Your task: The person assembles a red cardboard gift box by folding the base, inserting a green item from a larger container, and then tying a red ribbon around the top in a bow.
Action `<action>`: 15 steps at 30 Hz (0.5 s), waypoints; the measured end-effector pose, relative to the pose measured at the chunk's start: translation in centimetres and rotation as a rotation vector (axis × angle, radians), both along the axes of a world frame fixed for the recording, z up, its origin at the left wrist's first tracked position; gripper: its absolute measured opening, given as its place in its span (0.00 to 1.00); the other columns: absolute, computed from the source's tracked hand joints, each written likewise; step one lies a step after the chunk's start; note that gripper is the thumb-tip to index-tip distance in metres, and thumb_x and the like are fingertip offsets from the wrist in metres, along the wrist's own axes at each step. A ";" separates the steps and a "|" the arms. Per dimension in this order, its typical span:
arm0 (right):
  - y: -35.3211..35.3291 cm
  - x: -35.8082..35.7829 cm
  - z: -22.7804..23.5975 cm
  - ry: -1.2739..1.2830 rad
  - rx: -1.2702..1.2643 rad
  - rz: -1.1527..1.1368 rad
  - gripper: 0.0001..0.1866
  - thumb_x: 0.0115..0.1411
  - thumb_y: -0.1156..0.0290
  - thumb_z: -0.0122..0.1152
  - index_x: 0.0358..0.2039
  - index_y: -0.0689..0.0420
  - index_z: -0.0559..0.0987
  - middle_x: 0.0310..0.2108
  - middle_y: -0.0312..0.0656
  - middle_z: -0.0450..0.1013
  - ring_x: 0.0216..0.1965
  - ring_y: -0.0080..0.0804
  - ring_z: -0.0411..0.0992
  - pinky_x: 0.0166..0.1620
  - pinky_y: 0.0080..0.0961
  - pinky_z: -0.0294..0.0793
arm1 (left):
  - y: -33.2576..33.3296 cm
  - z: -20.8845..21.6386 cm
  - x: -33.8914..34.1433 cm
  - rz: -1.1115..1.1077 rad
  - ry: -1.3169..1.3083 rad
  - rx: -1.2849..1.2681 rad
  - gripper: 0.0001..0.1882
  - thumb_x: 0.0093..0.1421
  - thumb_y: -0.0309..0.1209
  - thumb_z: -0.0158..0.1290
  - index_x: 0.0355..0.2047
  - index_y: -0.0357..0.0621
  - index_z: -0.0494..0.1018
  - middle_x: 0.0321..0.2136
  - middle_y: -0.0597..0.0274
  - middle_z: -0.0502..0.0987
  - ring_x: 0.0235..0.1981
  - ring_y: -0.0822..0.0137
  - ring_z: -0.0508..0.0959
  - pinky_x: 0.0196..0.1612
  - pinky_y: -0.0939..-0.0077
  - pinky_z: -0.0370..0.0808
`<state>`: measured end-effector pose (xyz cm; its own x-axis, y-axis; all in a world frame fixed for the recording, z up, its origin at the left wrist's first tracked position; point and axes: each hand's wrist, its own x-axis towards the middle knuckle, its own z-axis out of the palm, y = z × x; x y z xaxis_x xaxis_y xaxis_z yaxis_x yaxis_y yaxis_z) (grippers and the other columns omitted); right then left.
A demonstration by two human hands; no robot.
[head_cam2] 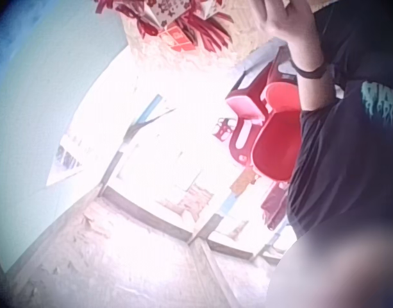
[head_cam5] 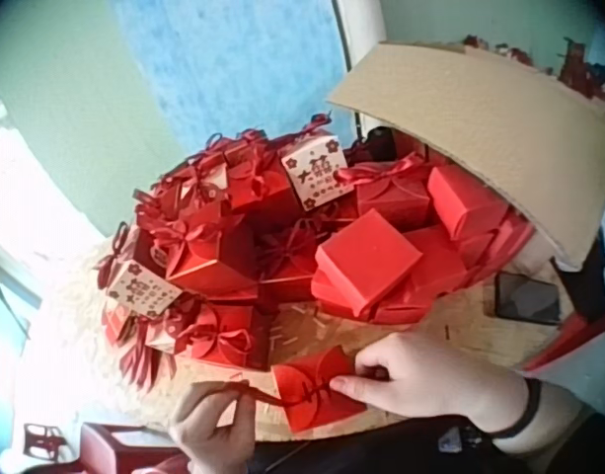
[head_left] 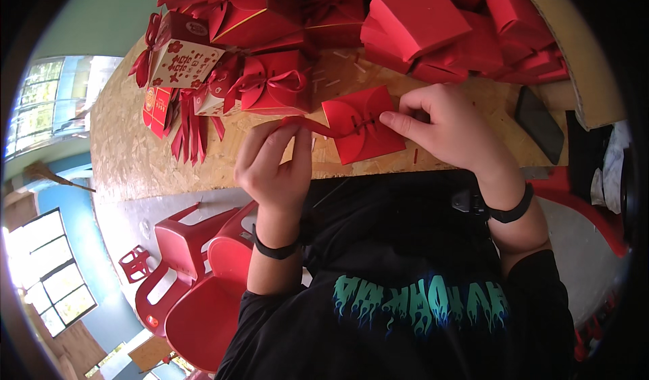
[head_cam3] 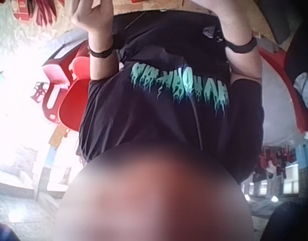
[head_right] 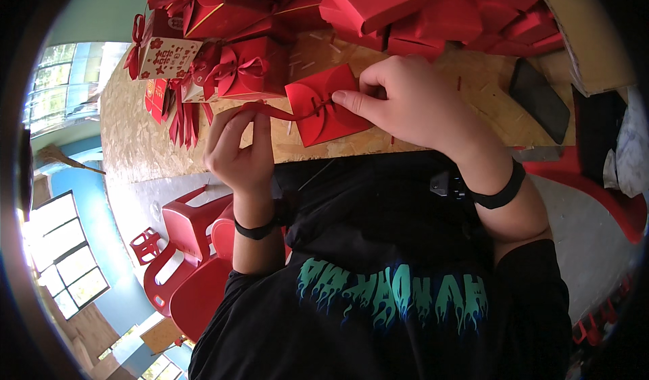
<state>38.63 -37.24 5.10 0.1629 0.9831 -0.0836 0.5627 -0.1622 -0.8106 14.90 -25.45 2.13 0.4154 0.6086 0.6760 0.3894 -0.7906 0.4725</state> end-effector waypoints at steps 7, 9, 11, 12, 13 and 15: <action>-0.1 1.0 0.4 0.926 -0.186 0.144 0.15 0.70 0.66 0.60 0.29 0.64 0.80 0.23 0.39 0.78 0.23 0.21 0.72 0.31 0.23 0.71 | -0.3 0.0 2.3 -0.204 -0.072 -0.471 0.09 0.53 0.24 0.68 0.25 0.36 0.77 0.24 0.61 0.76 0.21 0.70 0.72 0.25 0.76 0.66; -0.4 0.5 0.3 0.994 -0.186 0.087 0.13 0.70 0.67 0.58 0.35 0.65 0.80 0.27 0.42 0.79 0.24 0.22 0.73 0.30 0.21 0.72 | -0.5 -0.2 2.6 -0.133 -0.047 -0.373 0.10 0.53 0.26 0.69 0.25 0.35 0.77 0.23 0.62 0.75 0.21 0.72 0.70 0.24 0.77 0.64; -0.6 0.4 0.2 1.038 -0.170 0.093 0.13 0.70 0.69 0.54 0.40 0.67 0.80 0.28 0.44 0.79 0.22 0.21 0.71 0.27 0.20 0.70 | -0.5 -0.4 2.7 -0.128 -0.048 -0.344 0.11 0.52 0.27 0.70 0.25 0.35 0.77 0.23 0.62 0.75 0.20 0.73 0.69 0.23 0.77 0.62; -0.7 0.3 0.1 1.055 -0.171 0.099 0.13 0.70 0.70 0.52 0.42 0.67 0.80 0.28 0.45 0.80 0.21 0.20 0.70 0.26 0.19 0.69 | -0.4 -0.5 2.7 -0.160 -0.070 -0.359 0.12 0.52 0.28 0.71 0.25 0.35 0.78 0.23 0.62 0.75 0.20 0.73 0.69 0.23 0.77 0.62; -0.6 0.7 0.1 1.114 -0.220 0.098 0.14 0.68 0.71 0.50 0.41 0.67 0.80 0.27 0.44 0.79 0.20 0.20 0.68 0.24 0.19 0.67 | -0.3 -0.6 2.7 -0.197 -0.102 -0.369 0.13 0.52 0.29 0.72 0.25 0.35 0.78 0.24 0.62 0.75 0.20 0.73 0.68 0.22 0.77 0.62; -0.3 1.5 -0.1 1.250 -0.265 0.126 0.16 0.64 0.73 0.45 0.41 0.68 0.80 0.24 0.44 0.78 0.17 0.20 0.64 0.22 0.18 0.63 | 0.0 -0.6 2.8 -0.255 -0.063 -0.449 0.15 0.51 0.32 0.73 0.26 0.35 0.77 0.23 0.62 0.74 0.20 0.73 0.68 0.22 0.76 0.62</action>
<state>40.17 -37.56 5.05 -0.2604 0.9157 -0.3060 -0.5298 -0.4005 -0.7476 17.73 -25.41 1.49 0.5553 0.7292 0.3998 0.1712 -0.5707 0.8031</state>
